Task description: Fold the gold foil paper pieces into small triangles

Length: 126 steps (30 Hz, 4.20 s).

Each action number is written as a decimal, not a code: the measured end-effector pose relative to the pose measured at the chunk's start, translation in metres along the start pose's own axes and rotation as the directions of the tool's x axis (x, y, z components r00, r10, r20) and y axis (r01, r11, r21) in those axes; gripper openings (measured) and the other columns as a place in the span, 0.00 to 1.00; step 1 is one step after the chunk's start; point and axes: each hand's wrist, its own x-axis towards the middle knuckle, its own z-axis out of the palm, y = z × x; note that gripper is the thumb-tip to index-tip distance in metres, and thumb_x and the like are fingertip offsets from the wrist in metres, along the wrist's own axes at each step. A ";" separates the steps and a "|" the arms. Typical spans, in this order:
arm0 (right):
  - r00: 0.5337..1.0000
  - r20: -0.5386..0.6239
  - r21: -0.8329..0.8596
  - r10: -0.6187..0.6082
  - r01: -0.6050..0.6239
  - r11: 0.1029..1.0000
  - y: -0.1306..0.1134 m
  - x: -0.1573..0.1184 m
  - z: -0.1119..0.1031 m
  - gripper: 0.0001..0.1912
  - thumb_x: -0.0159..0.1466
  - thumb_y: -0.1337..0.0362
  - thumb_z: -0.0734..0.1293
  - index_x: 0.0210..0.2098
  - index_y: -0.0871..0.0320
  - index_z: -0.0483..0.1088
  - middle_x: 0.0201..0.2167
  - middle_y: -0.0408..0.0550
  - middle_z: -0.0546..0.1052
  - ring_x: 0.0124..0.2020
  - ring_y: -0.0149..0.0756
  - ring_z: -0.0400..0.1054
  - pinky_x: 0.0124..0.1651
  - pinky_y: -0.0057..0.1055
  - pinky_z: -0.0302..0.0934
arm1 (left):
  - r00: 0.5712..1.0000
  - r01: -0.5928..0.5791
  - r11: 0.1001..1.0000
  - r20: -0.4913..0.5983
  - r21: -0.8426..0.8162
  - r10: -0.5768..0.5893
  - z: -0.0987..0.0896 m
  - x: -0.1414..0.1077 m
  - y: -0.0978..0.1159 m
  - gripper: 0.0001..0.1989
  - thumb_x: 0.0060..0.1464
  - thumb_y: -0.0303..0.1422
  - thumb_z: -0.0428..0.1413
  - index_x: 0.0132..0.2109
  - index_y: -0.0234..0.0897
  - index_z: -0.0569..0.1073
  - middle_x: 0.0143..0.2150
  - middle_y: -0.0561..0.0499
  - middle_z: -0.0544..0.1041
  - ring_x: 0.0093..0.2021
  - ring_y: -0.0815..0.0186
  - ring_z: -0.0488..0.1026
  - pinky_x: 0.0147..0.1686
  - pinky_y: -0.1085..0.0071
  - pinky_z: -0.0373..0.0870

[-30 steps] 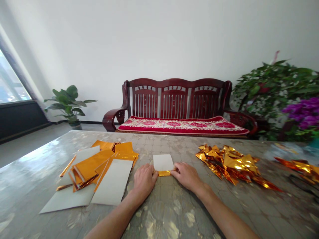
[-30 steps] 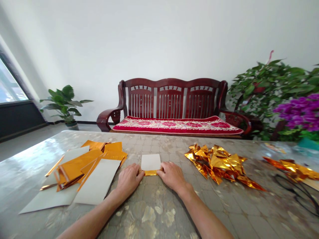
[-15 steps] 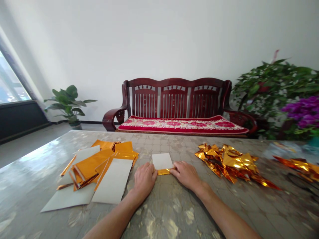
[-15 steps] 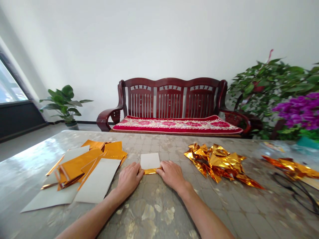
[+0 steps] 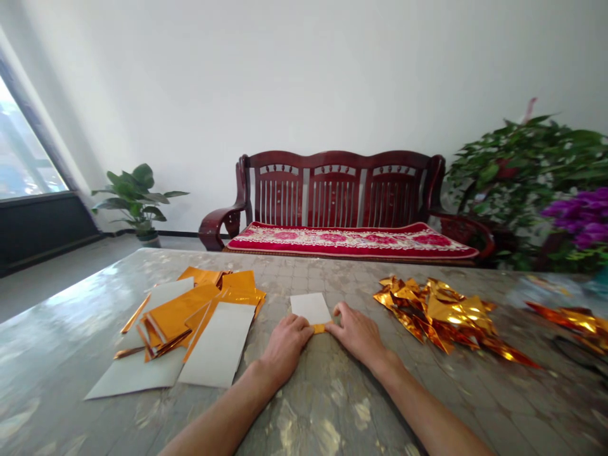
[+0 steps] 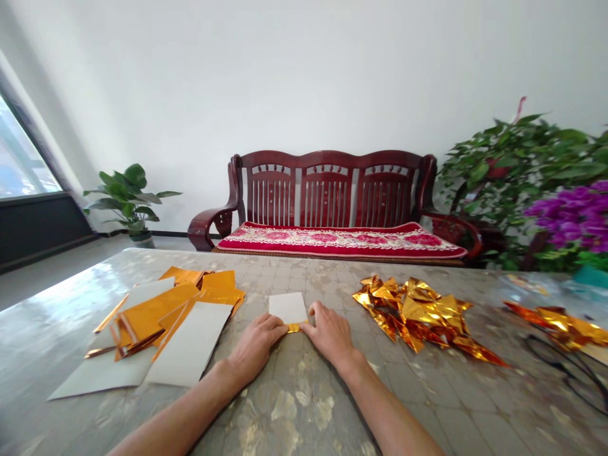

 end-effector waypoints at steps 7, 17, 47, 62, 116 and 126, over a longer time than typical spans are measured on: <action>0.821 -0.034 -0.004 -0.570 0.570 0.822 -0.008 -0.006 -0.006 0.11 0.69 0.67 0.60 0.41 0.52 0.74 0.39 0.46 0.76 0.44 0.38 0.65 0.47 0.34 0.54 | 0.998 0.026 0.975 0.052 0.223 -0.038 0.004 -0.003 0.018 0.08 0.62 0.25 0.50 0.46 0.35 0.72 0.43 0.46 0.75 0.45 0.57 0.70 0.45 0.60 0.70; 0.828 0.000 0.046 -0.560 0.560 0.827 0.002 -0.008 -0.005 0.16 0.64 0.72 0.60 0.41 0.51 0.77 0.40 0.45 0.78 0.43 0.37 0.66 0.47 0.35 0.53 | 0.986 0.091 0.943 0.101 0.320 -0.130 0.000 -0.009 0.029 0.11 0.60 0.22 0.50 0.47 0.31 0.74 0.44 0.44 0.75 0.44 0.56 0.72 0.44 0.60 0.71; 0.983 -0.068 0.089 -0.168 0.174 0.981 0.001 -0.005 -0.005 0.09 0.65 0.56 0.66 0.38 0.51 0.76 0.38 0.45 0.76 0.44 0.38 0.67 0.46 0.32 0.57 | 0.990 0.120 0.992 0.071 0.042 -0.123 -0.002 -0.012 0.048 0.10 0.66 0.32 0.45 0.45 0.41 0.70 0.42 0.50 0.72 0.39 0.65 0.73 0.39 0.70 0.68; 0.995 -0.008 0.183 -0.103 0.103 0.978 -0.018 -0.008 0.005 0.04 0.58 0.63 0.70 0.27 0.55 0.73 0.34 0.45 0.76 0.40 0.37 0.66 0.40 0.29 0.57 | 0.992 -0.116 0.940 -0.090 -0.322 0.092 0.003 -0.014 0.038 0.15 0.62 0.26 0.49 0.43 0.45 0.79 0.41 0.52 0.78 0.44 0.67 0.73 0.49 0.71 0.68; 0.961 0.042 0.131 -0.274 0.266 0.955 -0.007 -0.004 -0.002 0.07 0.67 0.63 0.63 0.36 0.54 0.73 0.37 0.44 0.79 0.40 0.36 0.67 0.42 0.30 0.53 | 0.902 0.429 0.900 -0.012 -0.075 -0.431 -0.008 0.000 0.005 0.09 0.62 0.34 0.50 0.41 0.42 0.75 0.36 0.52 0.80 0.40 0.62 0.75 0.38 0.69 0.58; 0.984 0.020 0.095 -0.177 0.174 0.980 -0.006 -0.003 0.000 0.05 0.64 0.60 0.67 0.34 0.53 0.74 0.33 0.43 0.78 0.39 0.37 0.68 0.39 0.30 0.52 | 0.908 0.418 0.908 -0.003 -0.018 -0.419 -0.009 0.002 0.012 0.08 0.62 0.31 0.48 0.42 0.40 0.72 0.39 0.51 0.79 0.42 0.61 0.74 0.40 0.67 0.60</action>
